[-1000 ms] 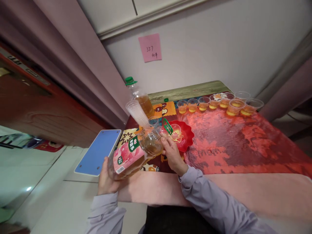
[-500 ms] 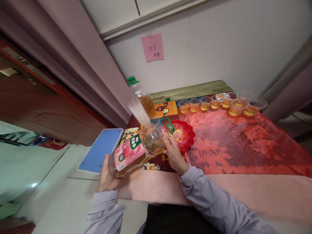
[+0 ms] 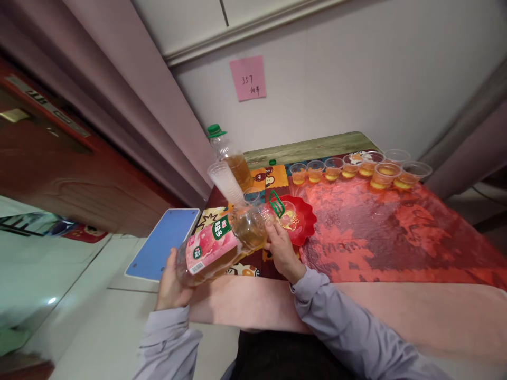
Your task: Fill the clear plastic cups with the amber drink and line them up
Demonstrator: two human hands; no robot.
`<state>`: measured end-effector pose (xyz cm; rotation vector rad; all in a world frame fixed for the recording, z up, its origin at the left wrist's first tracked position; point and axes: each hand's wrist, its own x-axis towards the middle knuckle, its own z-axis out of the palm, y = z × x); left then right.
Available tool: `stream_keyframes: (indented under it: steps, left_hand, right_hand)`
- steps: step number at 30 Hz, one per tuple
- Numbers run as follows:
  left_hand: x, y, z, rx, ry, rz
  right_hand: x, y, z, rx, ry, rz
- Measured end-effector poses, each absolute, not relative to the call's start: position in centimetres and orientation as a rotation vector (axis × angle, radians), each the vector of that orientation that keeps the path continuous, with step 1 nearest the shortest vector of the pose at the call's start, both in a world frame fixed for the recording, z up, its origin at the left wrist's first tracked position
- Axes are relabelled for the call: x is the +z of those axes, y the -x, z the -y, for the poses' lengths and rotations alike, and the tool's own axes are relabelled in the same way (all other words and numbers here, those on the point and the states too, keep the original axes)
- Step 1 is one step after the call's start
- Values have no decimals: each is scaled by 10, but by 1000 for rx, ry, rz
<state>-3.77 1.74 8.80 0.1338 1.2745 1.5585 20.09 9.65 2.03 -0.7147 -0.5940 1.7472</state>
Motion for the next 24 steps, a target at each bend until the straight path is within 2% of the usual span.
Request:
stream_keyframes:
  steps: [15, 24]
  left_hand:
    - [124, 2, -22, 1543, -154, -1514]
    - [125, 5, -21, 1502, -107, -1539]
  right_hand:
    - [22, -201, -98, 1780, 712, 539]
    - [20, -200, -100, 1780, 719, 545]
